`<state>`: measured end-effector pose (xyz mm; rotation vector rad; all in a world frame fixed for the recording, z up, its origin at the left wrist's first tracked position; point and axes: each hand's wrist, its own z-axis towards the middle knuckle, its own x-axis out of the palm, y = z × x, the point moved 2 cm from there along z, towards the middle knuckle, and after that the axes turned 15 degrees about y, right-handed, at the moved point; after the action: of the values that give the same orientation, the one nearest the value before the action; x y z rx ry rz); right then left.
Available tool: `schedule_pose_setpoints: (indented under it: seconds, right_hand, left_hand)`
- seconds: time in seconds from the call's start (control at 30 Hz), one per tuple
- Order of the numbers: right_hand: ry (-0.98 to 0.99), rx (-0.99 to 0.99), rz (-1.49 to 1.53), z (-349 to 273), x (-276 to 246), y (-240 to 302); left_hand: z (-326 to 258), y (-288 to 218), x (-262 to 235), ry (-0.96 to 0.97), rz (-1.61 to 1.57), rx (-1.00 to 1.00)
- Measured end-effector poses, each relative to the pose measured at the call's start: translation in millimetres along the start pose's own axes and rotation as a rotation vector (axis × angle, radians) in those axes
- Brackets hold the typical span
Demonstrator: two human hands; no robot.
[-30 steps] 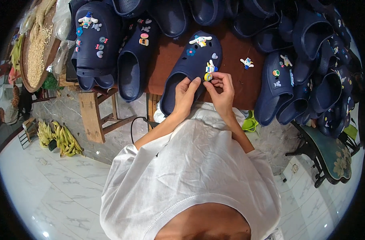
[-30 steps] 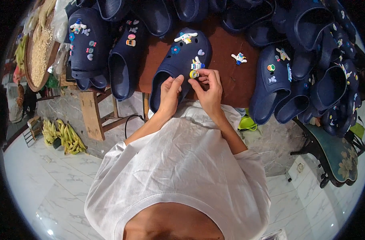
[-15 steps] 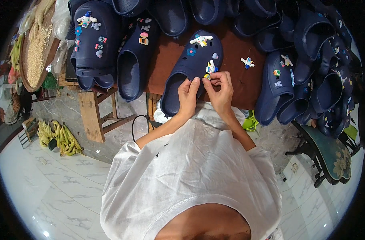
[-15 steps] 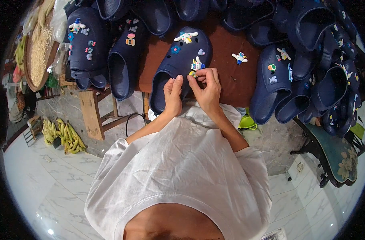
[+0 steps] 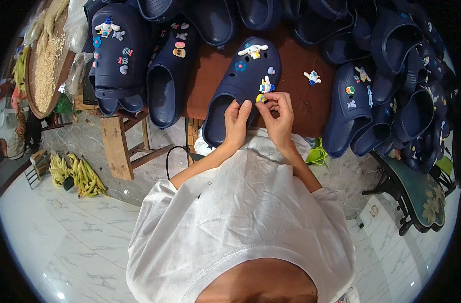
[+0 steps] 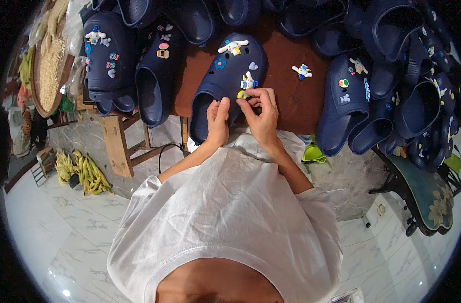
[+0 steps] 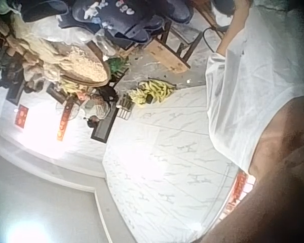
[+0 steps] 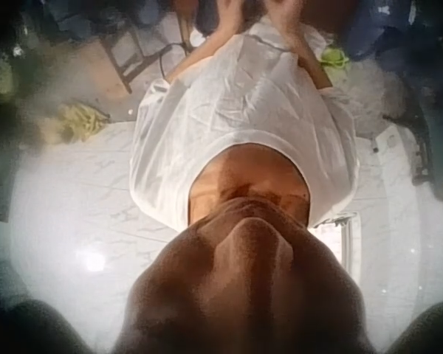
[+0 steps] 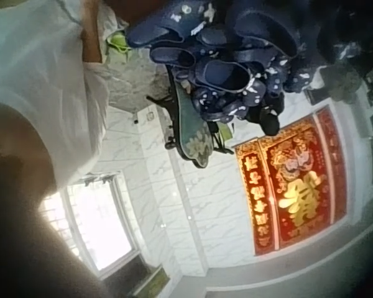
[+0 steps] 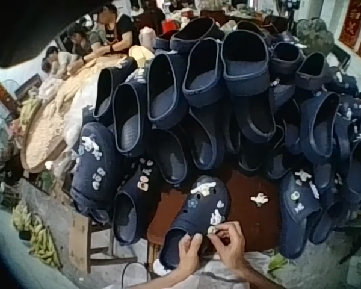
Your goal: Attaching decorative shoe charms into the holes of blue clog-style shoes.
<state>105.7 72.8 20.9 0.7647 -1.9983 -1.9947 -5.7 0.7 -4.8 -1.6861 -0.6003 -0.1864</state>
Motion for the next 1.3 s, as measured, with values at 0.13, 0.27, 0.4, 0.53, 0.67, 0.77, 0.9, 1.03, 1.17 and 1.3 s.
schedule_pose_setpoints:
  seconds: [0.13,0.27,0.4,0.53,0.67,0.77,0.9,1.03,1.17,1.3]
  right_hand:
    - [0.019,-0.042,-0.083,3,-3,2]
    - [0.051,-0.059,-0.110,5,-5,1]
    - [0.057,-0.072,-0.108,4,-6,-2]
    - [0.032,-0.070,-0.041,-2,-1,-3]
    - [0.026,-0.040,0.009,-5,0,-6]
    - [0.020,-0.048,0.021,-9,-2,-6]
    - [-0.128,-0.075,-0.115,-6,-20,-8]
    - [-0.270,-0.001,-0.356,12,-61,-21]
    - [-0.253,-0.037,-0.778,27,-95,-33]
    - [-0.229,-0.001,-0.830,37,-103,-37]
  left_hand:
    - [2,-14,12,-0.014,-0.026,0.017]
    - [2,-15,13,-0.028,-0.023,0.007]
    - [-1,-7,6,-0.010,0.036,-0.022]
    - [4,-25,21,-0.077,-0.041,0.034]
    - [0,-16,12,-0.028,-0.007,-0.035]
    - [1,-16,12,-0.015,-0.004,-0.022]
    - [5,-22,17,-0.041,-0.081,-0.018]
    - [6,-24,19,-0.093,-0.112,-0.004]
    - [3,-18,9,-0.027,-0.089,-0.047]
    - [7,-20,2,0.038,-0.132,-0.082]
